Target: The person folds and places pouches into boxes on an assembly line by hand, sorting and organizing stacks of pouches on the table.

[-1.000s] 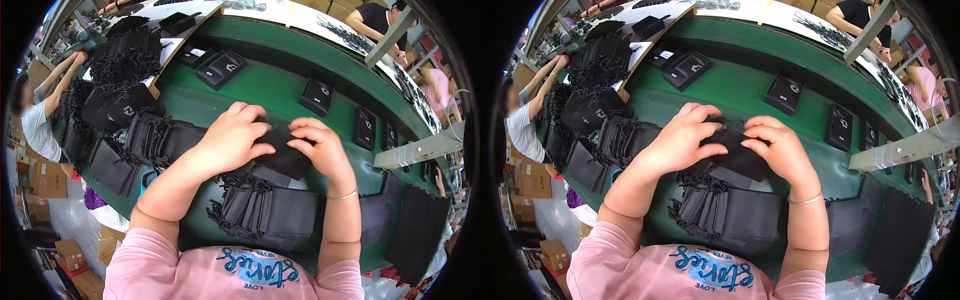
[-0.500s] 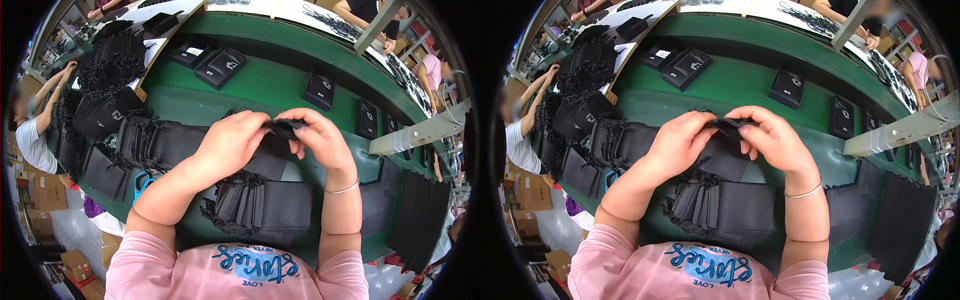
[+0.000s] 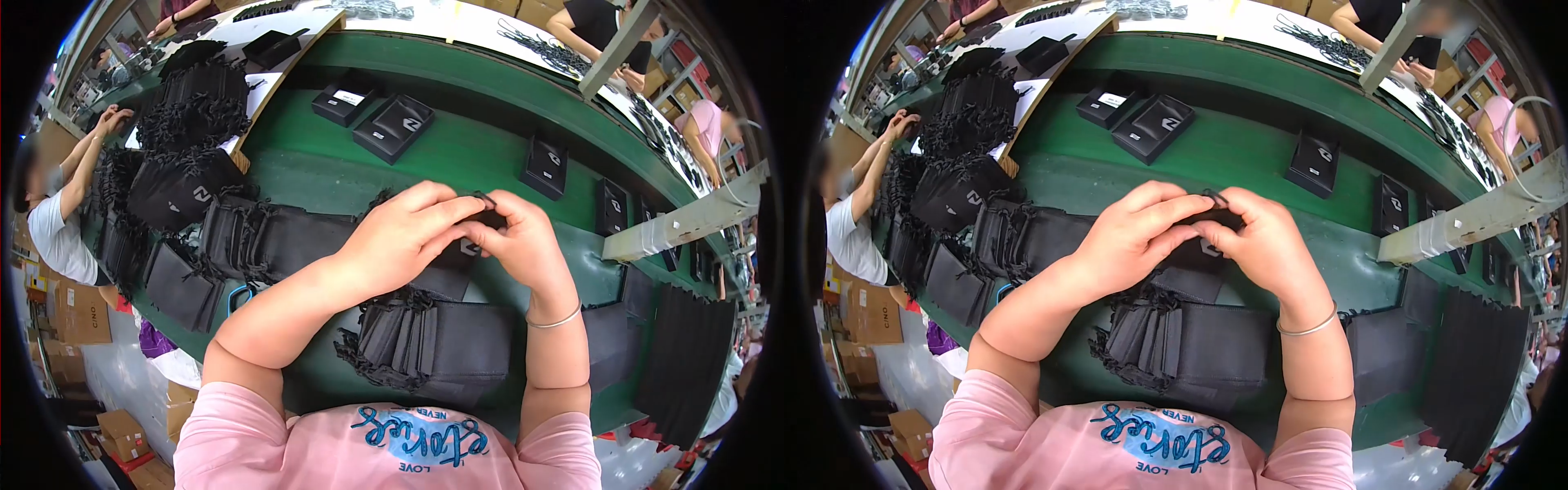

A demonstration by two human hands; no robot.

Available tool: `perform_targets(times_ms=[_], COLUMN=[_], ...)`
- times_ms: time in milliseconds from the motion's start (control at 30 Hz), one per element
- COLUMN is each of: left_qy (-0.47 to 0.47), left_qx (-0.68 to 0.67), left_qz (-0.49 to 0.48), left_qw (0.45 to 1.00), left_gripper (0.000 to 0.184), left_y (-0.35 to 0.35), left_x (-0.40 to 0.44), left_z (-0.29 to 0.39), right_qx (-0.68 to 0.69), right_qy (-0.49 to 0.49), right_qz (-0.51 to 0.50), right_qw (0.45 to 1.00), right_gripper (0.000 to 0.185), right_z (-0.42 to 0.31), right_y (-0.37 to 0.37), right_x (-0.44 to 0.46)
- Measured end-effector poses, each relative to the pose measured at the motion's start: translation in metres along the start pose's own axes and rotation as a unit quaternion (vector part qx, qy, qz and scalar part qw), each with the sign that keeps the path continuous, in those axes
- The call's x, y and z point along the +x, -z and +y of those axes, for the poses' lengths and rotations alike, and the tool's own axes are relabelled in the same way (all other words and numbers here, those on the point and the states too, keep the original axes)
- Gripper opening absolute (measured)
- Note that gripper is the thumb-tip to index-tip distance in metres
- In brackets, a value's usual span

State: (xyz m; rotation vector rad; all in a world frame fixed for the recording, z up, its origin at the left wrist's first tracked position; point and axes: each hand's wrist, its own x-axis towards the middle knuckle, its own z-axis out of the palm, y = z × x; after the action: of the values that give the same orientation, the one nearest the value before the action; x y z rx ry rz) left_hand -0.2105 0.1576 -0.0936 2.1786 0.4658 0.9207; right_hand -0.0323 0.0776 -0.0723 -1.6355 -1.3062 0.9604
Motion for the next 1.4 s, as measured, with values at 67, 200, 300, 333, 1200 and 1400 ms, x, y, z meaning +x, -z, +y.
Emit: perform_targets(times_ms=[67, 200, 300, 333, 1200, 1400], left_qy=[0.100, 0.146, 0.108, 0.079, 0.181, 0.166], left_qx=[-0.028, -0.115, -0.133, -0.082, 0.007, 0.096], left_qz=[-0.033, -0.028, -0.007, -0.012, 0.006, -0.023], left_qw=[0.994, 0.982, 0.985, 0.993, 0.983, 0.981], left_gripper=[0.027, 0.026, 0.022, 0.020, 0.023, 0.021], left_y=[0.006, 0.010, 0.025, 0.036, 0.061, 0.040], left_x=[0.000, 0.000, 0.012, 0.023, 0.197, 0.198], left_z=[0.002, -0.019, -0.035, -0.034, -0.229, -0.229], right_qx=[-0.009, -0.009, -0.021, -0.035, -0.072, -0.281], right_qy=[0.004, 0.013, 0.030, 0.035, -0.046, 0.001], right_qz=[-0.015, -0.047, -0.057, -0.043, 0.105, 0.122], right_qw=[1.000, 0.999, 0.998, 0.998, 0.991, 0.952], right_gripper=[0.015, 0.015, 0.015, 0.016, 0.028, 0.027], right_z=[-0.004, -0.012, -0.023, -0.027, 0.016, 0.033], right_y=[-0.002, 0.001, 0.001, -0.001, -0.016, -0.003], right_x=[-0.001, 0.009, 0.034, 0.047, 0.262, 0.260])
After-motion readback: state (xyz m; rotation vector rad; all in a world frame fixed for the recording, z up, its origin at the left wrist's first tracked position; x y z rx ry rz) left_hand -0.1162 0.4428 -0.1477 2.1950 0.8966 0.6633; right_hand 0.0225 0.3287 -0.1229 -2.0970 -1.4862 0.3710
